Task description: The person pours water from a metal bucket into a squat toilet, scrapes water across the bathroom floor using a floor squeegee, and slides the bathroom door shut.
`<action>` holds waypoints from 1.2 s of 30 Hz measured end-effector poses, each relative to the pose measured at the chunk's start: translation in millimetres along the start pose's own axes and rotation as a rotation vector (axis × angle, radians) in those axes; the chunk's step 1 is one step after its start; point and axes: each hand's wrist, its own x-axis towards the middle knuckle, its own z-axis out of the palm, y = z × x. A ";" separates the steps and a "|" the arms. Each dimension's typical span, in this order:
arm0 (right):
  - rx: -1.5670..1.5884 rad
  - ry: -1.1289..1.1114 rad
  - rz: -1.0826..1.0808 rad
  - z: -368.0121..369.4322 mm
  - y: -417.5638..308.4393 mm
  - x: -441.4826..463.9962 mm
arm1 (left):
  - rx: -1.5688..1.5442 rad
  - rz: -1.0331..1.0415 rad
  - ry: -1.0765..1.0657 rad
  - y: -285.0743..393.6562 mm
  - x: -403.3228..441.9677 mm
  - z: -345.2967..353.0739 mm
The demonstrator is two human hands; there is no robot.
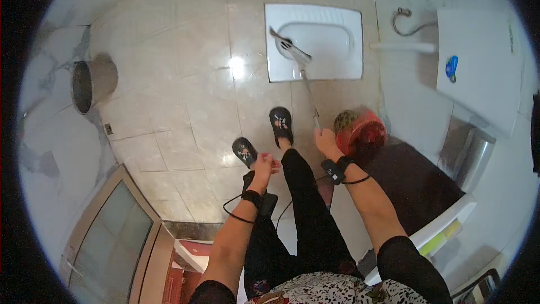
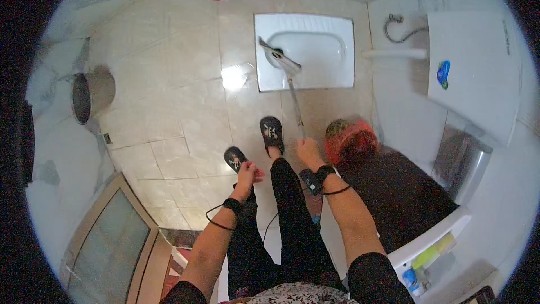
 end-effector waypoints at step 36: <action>0.475 -0.600 0.120 -247.2 -169.1 -198.2 | -1.426 0.252 -0.250 95.3 -415.9 -210.9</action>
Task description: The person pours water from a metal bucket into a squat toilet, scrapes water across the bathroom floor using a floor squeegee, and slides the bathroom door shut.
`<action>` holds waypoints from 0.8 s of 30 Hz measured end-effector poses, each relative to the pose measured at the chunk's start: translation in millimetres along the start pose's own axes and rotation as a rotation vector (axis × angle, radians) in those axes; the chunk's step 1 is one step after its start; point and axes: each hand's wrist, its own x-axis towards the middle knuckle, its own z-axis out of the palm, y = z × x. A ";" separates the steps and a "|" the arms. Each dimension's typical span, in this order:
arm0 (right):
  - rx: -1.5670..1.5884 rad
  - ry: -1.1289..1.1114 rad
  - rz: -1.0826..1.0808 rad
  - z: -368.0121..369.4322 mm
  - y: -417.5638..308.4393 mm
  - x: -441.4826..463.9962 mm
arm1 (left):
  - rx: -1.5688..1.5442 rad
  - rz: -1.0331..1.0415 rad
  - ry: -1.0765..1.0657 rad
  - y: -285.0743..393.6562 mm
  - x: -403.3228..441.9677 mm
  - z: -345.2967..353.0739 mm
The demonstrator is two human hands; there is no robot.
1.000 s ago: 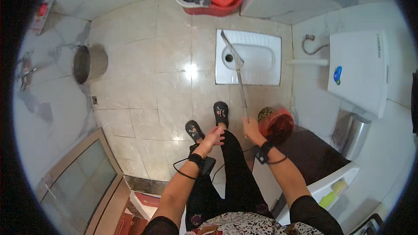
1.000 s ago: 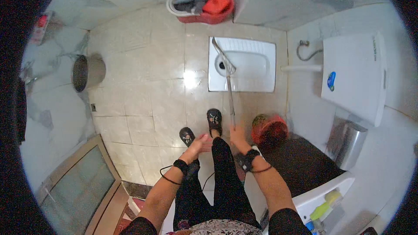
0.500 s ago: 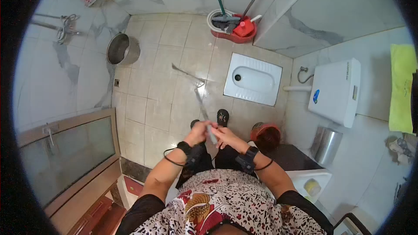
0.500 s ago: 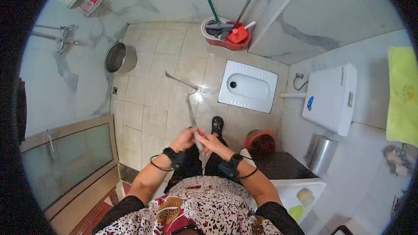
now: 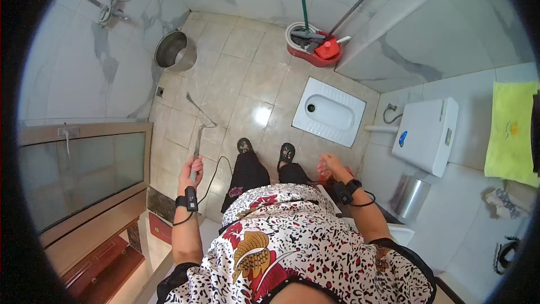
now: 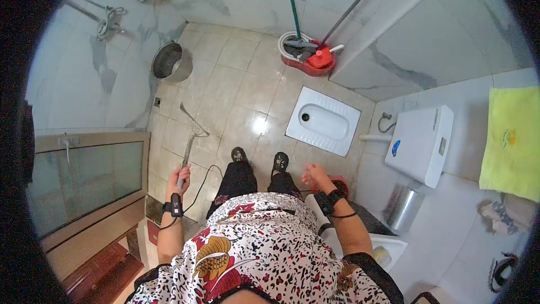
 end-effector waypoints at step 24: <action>-0.457 -0.181 -0.210 391.4 -319.1 120.4 | -0.350 0.082 -0.127 256.0 -26.2 12.2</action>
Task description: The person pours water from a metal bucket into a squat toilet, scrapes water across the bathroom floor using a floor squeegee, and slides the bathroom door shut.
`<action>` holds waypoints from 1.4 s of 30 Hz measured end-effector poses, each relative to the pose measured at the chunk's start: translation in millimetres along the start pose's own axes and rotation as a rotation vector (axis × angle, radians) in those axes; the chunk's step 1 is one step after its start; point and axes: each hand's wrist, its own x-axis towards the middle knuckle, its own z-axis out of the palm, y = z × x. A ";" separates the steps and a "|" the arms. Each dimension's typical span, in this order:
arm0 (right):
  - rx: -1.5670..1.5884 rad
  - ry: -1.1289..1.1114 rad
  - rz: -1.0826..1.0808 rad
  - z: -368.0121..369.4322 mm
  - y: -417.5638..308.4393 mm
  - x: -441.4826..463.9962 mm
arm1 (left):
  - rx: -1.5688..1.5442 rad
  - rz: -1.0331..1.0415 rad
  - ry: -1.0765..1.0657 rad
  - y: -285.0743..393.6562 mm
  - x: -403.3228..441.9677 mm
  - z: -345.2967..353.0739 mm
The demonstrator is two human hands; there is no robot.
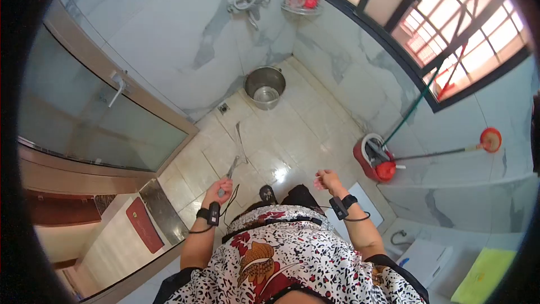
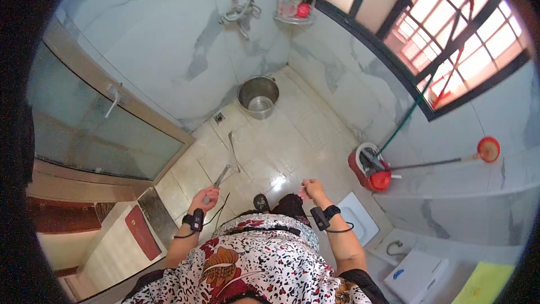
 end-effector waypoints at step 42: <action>-0.329 -0.140 -0.225 239.6 -613.4 424.9 | 0.051 0.106 0.179 247.5 90.5 135.5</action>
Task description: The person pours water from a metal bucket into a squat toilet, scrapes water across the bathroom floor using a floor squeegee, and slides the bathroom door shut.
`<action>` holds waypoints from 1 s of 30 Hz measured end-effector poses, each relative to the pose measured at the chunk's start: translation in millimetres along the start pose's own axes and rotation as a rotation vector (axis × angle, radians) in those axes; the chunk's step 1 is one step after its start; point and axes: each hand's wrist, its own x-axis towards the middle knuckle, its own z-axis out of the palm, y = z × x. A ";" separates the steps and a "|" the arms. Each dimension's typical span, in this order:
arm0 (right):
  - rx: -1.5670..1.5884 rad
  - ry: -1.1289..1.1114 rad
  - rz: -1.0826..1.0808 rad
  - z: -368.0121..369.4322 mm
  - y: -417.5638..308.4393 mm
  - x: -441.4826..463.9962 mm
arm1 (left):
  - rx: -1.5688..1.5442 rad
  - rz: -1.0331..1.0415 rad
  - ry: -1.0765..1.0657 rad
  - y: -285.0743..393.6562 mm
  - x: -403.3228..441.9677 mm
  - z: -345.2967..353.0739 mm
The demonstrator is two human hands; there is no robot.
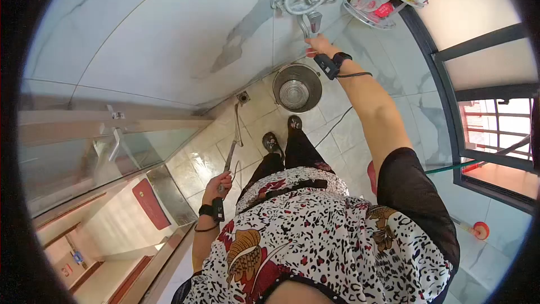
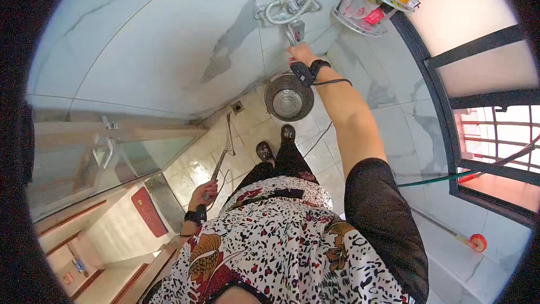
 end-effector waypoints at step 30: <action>0.499 -0.080 -0.040 -42.3 12.7 -26.7 | -0.025 0.063 0.070 -35.9 4.6 41.8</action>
